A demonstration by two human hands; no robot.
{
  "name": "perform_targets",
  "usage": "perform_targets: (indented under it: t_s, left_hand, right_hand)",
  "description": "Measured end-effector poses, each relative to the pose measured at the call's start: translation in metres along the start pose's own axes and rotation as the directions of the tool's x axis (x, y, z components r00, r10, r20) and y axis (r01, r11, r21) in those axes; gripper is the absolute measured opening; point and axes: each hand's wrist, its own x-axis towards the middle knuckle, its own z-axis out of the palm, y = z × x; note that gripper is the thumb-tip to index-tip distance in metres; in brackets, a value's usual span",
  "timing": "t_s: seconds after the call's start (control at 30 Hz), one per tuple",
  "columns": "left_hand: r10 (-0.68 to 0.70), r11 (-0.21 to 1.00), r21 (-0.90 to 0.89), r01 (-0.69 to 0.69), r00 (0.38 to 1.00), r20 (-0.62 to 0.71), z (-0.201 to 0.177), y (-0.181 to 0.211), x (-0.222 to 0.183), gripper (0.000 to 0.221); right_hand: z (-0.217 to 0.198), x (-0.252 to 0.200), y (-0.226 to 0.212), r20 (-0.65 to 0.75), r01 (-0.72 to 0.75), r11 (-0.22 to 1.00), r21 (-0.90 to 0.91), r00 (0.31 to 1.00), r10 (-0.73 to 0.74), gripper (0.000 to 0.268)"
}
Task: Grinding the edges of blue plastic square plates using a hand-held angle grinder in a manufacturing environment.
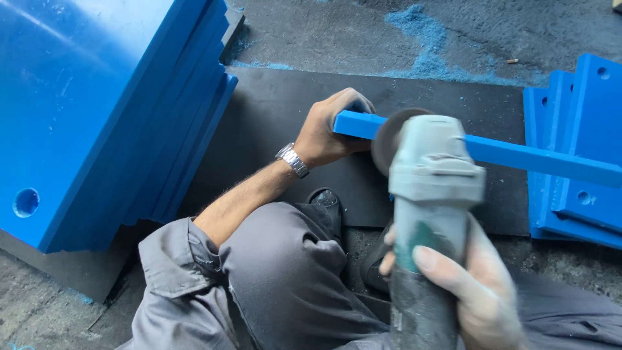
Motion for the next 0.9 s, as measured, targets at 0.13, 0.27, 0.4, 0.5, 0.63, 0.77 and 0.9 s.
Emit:
perform_targets:
  t_s: [0.13,0.27,0.4,0.5,0.63,0.77,0.9]
  left_hand:
    - [-0.022,1.000,0.004,0.022,1.000,0.000,-0.001,-0.006,-0.001,0.046]
    - [-0.027,0.999,0.033,0.027,1.000,0.007,-0.003,0.006,0.003,0.044]
    - [-0.031,0.995,0.097,0.029,0.999,0.014,-0.004,0.015,0.005,0.047]
    - [-0.023,0.991,0.132,0.019,0.999,0.031,-0.005,0.016,0.008,0.047]
    - [-0.043,0.988,0.151,0.038,0.998,0.035,-0.005,0.023,0.009,0.047]
    - [-0.091,0.986,0.145,0.085,0.995,0.037,-0.005,0.025,0.011,0.045]
    - [-0.121,0.983,0.146,0.113,0.991,0.050,-0.008,0.023,0.012,0.045]
  right_hand:
    - [0.022,0.018,-0.001,0.057,-0.165,0.985,0.051,0.985,0.162,0.058]
    - [0.009,0.007,-0.011,0.013,-0.206,0.972,0.109,0.978,0.206,0.055]
    - [-0.037,-0.023,-0.014,-0.205,-0.159,0.972,0.172,0.959,0.193,0.054]
    - [-0.074,-0.040,-0.028,-0.415,-0.107,0.980,0.169,0.894,0.169,0.053]
    - [-0.095,-0.049,-0.036,-0.605,-0.048,0.993,0.106,0.789,0.103,0.054]
    - [-0.108,-0.057,-0.034,-0.612,0.004,0.993,0.115,0.788,0.068,0.055]
    - [-0.113,-0.059,-0.031,-0.575,0.045,0.988,0.146,0.817,0.048,0.057]
